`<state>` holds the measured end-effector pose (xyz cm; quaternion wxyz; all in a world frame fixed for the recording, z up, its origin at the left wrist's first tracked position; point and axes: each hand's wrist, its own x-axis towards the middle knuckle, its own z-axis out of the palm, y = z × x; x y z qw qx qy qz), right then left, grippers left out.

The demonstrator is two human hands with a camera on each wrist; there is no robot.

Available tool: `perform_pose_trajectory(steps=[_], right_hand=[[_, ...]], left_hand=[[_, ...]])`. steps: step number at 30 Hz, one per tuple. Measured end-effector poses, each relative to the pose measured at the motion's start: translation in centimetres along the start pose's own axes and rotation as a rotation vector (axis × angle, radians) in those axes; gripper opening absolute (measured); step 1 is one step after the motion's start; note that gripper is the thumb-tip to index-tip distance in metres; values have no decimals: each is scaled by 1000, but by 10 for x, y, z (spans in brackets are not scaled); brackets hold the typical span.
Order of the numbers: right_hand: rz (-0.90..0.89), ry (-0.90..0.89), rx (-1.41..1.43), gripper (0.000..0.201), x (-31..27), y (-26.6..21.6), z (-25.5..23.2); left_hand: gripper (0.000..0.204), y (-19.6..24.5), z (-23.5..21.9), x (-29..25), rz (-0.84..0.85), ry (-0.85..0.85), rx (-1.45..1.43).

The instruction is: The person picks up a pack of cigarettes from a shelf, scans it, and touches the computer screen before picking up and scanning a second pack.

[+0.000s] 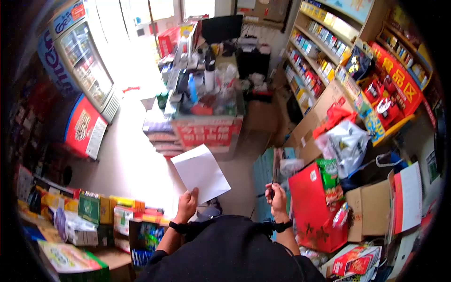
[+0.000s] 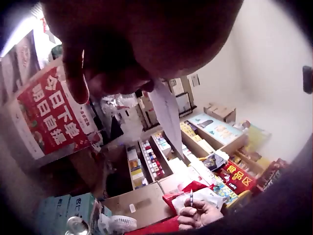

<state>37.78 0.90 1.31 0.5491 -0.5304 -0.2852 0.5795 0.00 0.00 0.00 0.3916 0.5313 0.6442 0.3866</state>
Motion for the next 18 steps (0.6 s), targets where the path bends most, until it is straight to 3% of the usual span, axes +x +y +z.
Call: perform_pose_trajectory(steps=[2, 3, 5, 7, 8, 11, 12, 13, 15, 18], right_hand=[[-37, 82, 30, 26, 6, -3, -11], [-72, 108, -23, 28, 54, -57, 15], [-97, 204, -34, 30, 95, -79, 40], [-187, 232, -46, 31, 136, -106, 53], [-219, 263, -32, 31, 153, -112, 60], [-206, 387, -12, 39, 191, -131, 72], [-171, 390, 34, 39, 206, -133, 74], [-162, 394, 73, 36, 226, -127, 71], [-81, 396, 170, 34, 266, -121, 64], [-111, 310, 106, 33, 323, -137, 77]], left_hand=[[39, 28, 3, 24, 110, -25, 14], [37, 72, -1, 89, 94, -31, -52], [34, 87, -11, 148, 250, 14, 25], [32, 85, -13, 203, 292, -28, 59], [32, 89, -18, 220, 240, -53, 46], [33, 104, -20, 245, 300, 22, -115], [30, 95, -28, 252, 189, -51, 3], [29, 83, -28, 259, 217, -32, 31], [28, 71, -31, 267, 182, 6, 38], [36, 53, -30, 280, 4, 22, -61]])
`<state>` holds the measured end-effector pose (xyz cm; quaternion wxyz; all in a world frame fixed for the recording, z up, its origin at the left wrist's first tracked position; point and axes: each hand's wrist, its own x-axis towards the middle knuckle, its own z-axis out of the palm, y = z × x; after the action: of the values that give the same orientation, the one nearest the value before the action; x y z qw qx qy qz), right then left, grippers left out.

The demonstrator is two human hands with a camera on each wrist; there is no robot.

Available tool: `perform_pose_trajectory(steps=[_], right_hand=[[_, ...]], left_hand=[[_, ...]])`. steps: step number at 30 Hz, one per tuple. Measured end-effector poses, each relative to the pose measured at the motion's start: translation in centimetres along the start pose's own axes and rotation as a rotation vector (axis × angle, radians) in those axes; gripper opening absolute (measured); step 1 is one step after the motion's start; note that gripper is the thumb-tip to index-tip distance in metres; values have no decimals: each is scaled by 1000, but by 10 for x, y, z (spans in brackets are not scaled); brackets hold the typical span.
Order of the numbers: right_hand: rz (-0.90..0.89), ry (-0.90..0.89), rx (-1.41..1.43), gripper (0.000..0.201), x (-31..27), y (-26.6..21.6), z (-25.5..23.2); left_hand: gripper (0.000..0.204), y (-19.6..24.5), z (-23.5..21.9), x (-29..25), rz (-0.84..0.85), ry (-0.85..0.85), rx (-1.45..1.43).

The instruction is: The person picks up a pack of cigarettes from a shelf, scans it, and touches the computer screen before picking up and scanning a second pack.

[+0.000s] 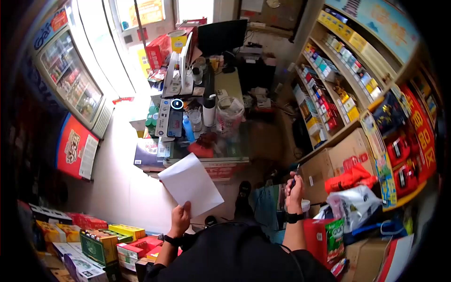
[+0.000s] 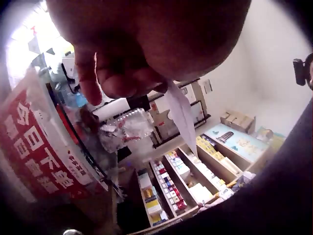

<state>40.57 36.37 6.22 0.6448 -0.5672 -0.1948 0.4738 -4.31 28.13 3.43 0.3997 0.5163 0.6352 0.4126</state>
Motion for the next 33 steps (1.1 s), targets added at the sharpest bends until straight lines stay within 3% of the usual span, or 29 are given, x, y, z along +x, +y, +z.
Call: perform_pose_trajectory(steps=[2, 5, 9, 12, 14, 15, 19, 20, 23, 26, 29, 30, 32, 33], right_hand=[[-49, -32, -28, 30, 37, -14, 27], [-57, -104, -71, 31, 110, -15, 62], [69, -172, -176, 31, 213, -26, 127], [37, -293, -276, 29, 311, -3, 166], [38, -424, -341, 27, 354, 11, 200], [59, -509, -370, 28, 376, 22, 212], [188, -653, -542, 30, 415, 60, 281], [195, -694, -585, 29, 433, 83, 293], [50, -735, -679, 32, 443, 114, 334], [113, -873, -703, 37, 456, 136, 372], [6, -901, -773, 38, 453, 139, 404], [-2, -910, -769, 38, 449, 130, 410], [32, -892, -744, 44, 475, 159, 419], [53, -883, -735, 47, 486, 172, 419]], left_hand=[[37, -7, 4, 7, -22, 44, -44], [38, 18, 17, 34, 14, 167, -8], [41, 24, 39, 79, -213, 199, 93], [47, 65, 94, 124, 28, 548, -117], [53, 84, 119, 148, 28, 571, -62], [55, 99, 125, 151, -80, 440, -37], [42, 112, 162, 173, -62, 493, -1], [37, 117, 165, 172, -140, 473, 21], [36, 116, 178, 175, -100, 560, -20], [34, 112, 176, 173, -189, 580, 58], [36, 114, 179, 179, -120, 642, 108], [36, 116, 180, 181, -171, 624, 105], [36, 121, 181, 178, -281, 583, 93], [36, 122, 187, 180, -240, 619, 56]])
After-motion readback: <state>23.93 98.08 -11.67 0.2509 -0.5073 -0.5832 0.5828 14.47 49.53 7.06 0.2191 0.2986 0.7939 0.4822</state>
